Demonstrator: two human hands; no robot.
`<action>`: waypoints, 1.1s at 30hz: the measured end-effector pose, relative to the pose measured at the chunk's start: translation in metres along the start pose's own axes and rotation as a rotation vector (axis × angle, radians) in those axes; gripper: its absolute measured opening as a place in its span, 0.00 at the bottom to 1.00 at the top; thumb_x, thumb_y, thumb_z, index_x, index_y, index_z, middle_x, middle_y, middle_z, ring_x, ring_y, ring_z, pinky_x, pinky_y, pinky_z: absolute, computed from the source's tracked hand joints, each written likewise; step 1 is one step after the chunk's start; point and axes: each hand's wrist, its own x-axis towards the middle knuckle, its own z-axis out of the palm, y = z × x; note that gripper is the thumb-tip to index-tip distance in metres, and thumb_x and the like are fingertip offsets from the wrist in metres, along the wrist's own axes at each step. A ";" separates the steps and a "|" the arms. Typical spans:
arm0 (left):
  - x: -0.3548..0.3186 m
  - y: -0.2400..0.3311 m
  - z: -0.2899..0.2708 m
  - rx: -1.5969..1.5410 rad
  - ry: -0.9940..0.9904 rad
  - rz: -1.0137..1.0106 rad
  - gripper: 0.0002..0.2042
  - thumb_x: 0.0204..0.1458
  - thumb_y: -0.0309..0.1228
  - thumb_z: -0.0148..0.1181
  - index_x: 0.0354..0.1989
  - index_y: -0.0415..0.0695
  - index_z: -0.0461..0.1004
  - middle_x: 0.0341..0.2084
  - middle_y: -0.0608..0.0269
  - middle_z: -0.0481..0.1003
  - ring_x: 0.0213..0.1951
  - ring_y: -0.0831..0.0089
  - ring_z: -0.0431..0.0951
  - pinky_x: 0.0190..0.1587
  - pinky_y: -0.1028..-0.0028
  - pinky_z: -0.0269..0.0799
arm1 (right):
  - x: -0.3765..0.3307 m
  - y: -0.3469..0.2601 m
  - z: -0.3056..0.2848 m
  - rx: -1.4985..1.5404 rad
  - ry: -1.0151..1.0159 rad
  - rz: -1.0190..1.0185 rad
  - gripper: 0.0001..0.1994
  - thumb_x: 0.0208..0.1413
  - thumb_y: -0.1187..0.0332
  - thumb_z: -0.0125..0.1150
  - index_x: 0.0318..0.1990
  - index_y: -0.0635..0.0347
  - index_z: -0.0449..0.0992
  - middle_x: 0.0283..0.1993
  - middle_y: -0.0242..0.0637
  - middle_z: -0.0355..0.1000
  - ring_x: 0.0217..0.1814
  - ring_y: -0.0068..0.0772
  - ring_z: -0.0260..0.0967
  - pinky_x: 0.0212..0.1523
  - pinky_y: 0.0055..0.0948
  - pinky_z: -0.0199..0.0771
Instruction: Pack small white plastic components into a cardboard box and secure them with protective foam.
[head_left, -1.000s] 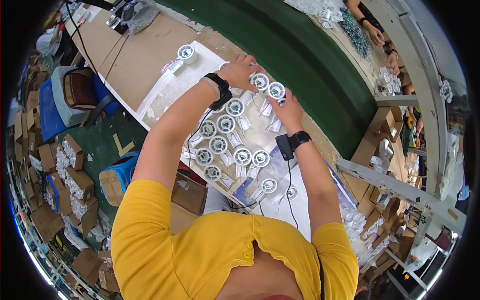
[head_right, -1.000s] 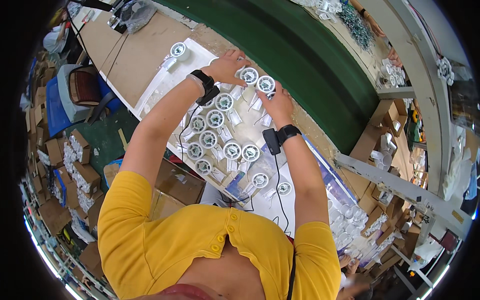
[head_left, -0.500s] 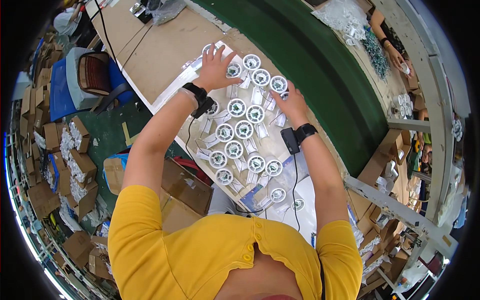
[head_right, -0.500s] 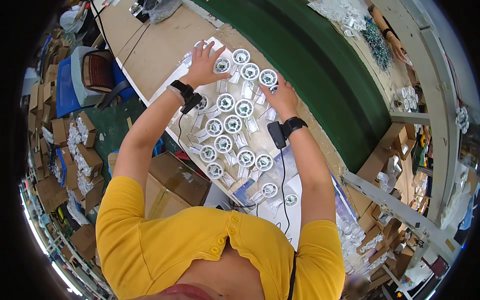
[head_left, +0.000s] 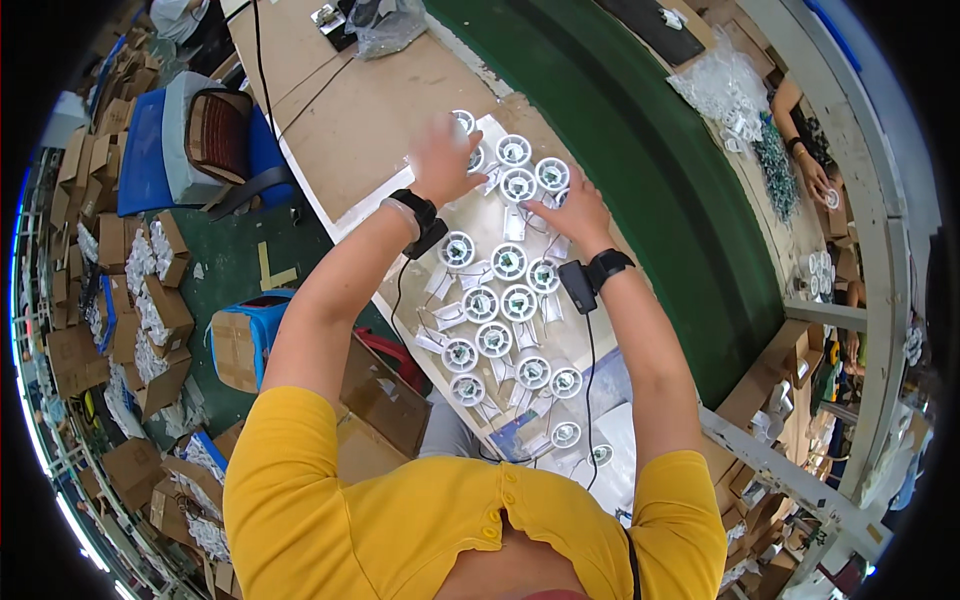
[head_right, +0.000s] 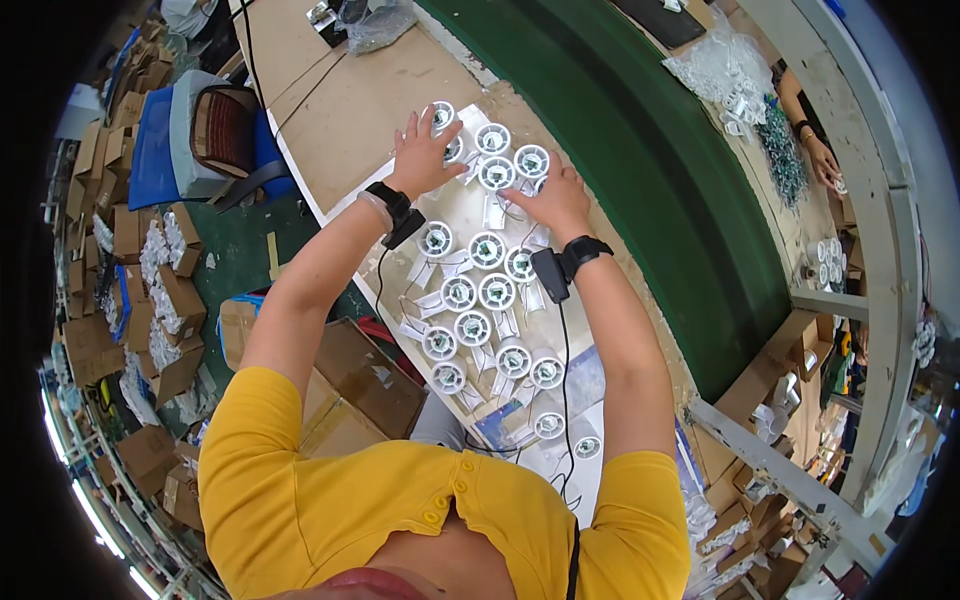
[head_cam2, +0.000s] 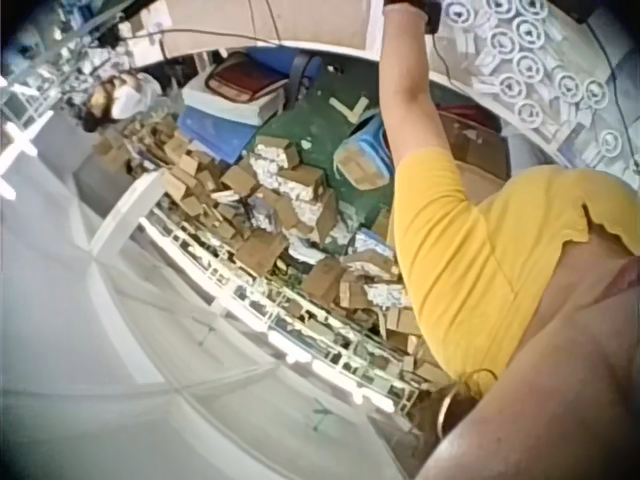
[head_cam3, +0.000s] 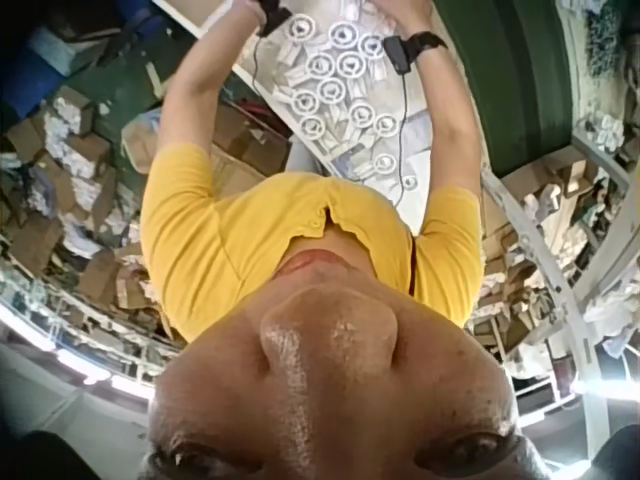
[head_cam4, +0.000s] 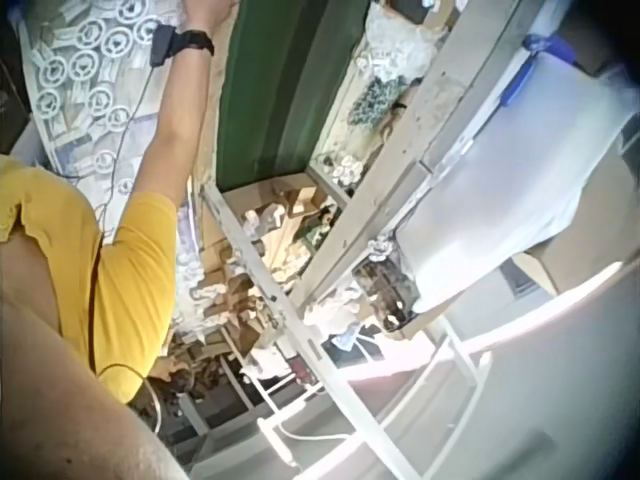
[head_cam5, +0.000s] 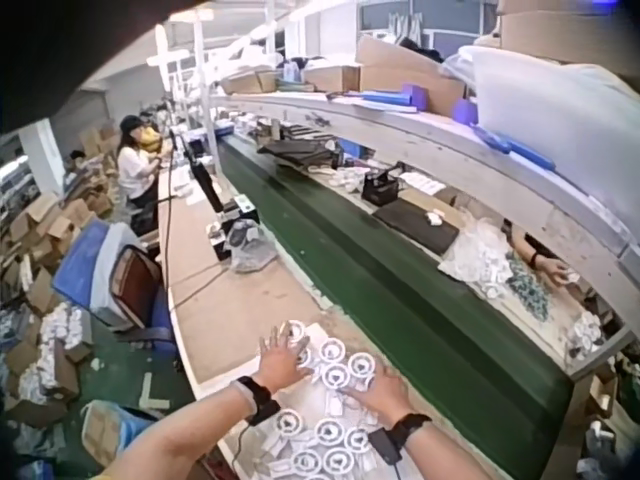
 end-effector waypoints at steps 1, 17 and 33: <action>0.003 -0.007 0.002 0.001 0.004 -0.006 0.36 0.38 0.51 0.66 0.59 0.62 0.60 0.62 0.47 0.51 0.62 0.40 0.50 0.57 0.40 0.52 | 0.006 -0.007 -0.001 0.001 -0.027 -0.004 0.48 0.31 0.35 0.65 0.60 0.54 0.59 0.50 0.50 0.68 0.54 0.51 0.65 0.51 0.39 0.67; 0.081 -0.126 0.010 -0.106 0.131 -0.022 0.30 0.39 0.36 0.67 0.55 0.60 0.64 0.60 0.51 0.57 0.54 0.51 0.65 0.51 0.59 0.69 | 0.117 -0.108 0.039 0.076 -0.043 -0.174 0.51 0.29 0.34 0.66 0.60 0.57 0.57 0.53 0.53 0.65 0.55 0.52 0.64 0.51 0.40 0.67; 0.050 -0.139 -0.028 0.037 0.438 0.247 0.33 0.42 0.35 0.65 0.60 0.50 0.60 0.56 0.49 0.62 0.54 0.50 0.65 0.55 0.63 0.64 | 0.098 -0.066 0.003 0.305 0.147 -0.417 0.41 0.44 0.42 0.61 0.62 0.58 0.58 0.56 0.53 0.63 0.58 0.47 0.62 0.54 0.38 0.65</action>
